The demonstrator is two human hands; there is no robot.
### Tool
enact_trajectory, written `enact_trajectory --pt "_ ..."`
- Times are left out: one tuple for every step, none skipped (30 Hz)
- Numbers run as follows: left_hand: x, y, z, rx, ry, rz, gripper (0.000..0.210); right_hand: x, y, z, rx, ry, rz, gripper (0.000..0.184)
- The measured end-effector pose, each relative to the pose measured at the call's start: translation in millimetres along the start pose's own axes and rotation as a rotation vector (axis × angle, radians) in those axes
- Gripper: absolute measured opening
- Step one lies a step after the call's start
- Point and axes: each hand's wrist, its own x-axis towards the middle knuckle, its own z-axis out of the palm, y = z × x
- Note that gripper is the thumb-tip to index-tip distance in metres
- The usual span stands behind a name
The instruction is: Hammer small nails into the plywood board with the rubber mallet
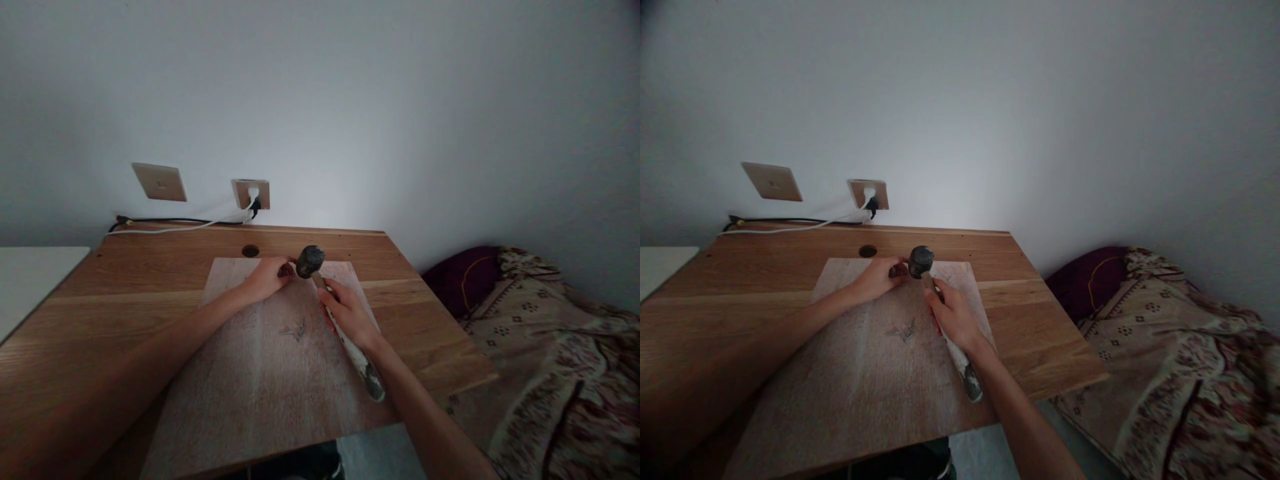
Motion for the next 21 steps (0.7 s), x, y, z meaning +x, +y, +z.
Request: enact_trajectory --pt "-0.1 0.1 0.3 -0.019 0.004 -0.013 0.032 1.3 -0.6 1.3 0.006 -0.002 -0.004 0.026" --pt "-0.3 0.0 0.7 -0.032 0.011 -0.019 0.037 2.5 -1.1 2.6 0.008 -0.007 -0.007 0.025" --pt "-0.6 -0.3 1.1 -0.037 0.016 -0.02 0.04 3.7 -1.2 3.9 0.009 -0.013 -0.008 0.024" --pt "-0.8 -0.7 1.4 -0.034 0.024 -0.018 0.042 4.8 -1.1 5.1 0.009 -0.023 -0.007 0.024" --pt "-1.0 -1.3 1.8 -0.026 0.034 -0.015 0.042 5.7 -0.7 6.3 0.009 -0.034 -0.004 0.023" --pt "-1.2 -2.0 2.1 -0.018 0.044 -0.013 0.044 6.4 0.0 7.3 0.01 -0.044 0.003 0.023" --pt "-1.2 -2.6 2.3 -0.011 0.052 -0.012 0.046 6.8 0.8 8.3 0.01 -0.051 0.009 0.024" --pt "-1.2 -3.1 2.4 -0.007 0.055 -0.012 0.048 7.1 1.6 9.2 0.007 -0.052 0.012 0.024" --pt "-1.1 -3.4 2.5 -0.005 0.054 -0.013 0.049 7.1 2.4 10.0 0.003 -0.046 0.01 0.025" --pt "-0.8 -3.6 2.6 -0.007 0.051 -0.015 0.049 7.0 3.1 10.7 0.001 -0.033 0.007 0.025" --pt "-0.4 -3.7 2.7 -0.01 0.046 -0.016 0.048 6.7 3.6 11.3 0.001 -0.016 0.001 0.026" --pt "-0.1 -3.6 2.9 -0.012 0.041 -0.016 0.047 6.3 4.0 11.8 0.0 -0.006 -0.005 0.027" --pt "0.2 -3.4 3.2 -0.014 0.036 -0.015 0.047 5.9 4.3 12.1 -0.004 -0.006 -0.007 0.027" --pt "0.0 -2.9 3.6 -0.015 0.035 -0.014 0.047 5.4 4.5 12.3 -0.008 -0.015 -0.003 0.027" --pt "-0.9 -2.1 3.9 -0.017 0.037 -0.017 0.048 4.9 4.6 12.2 -0.012 -0.025 0.002 0.027" --pt "-2.7 -0.9 4.1 -0.015 0.045 -0.021 0.049 4.3 4.8 11.9 -0.015 -0.034 0.005 0.027" --pt "-5.6 1.1 4.0 -0.002 0.059 -0.026 0.048 3.6 5.0 11.2 -0.018 -0.039 0.005 0.027" --pt "-9.9 3.8 3.5 0.025 0.08 -0.024 0.045 2.7 5.3 10.2 -0.018 -0.037 0.002 0.028" --pt "-15.3 7.4 2.5 0.067 0.099 -0.01 0.041 1.8 5.7 8.8 -0.015 -0.03 -0.001 0.028" --pt "-21.6 12.0 1.0 0.121 0.099 0.029 0.035 0.8 6.0 7.1 -0.011 -0.022 -0.003 0.029" --pt "-28.4 17.4 -0.8 0.182 0.076 0.099 0.03 -0.2 6.4 5.2 -0.005 -0.014 -0.001 0.029"
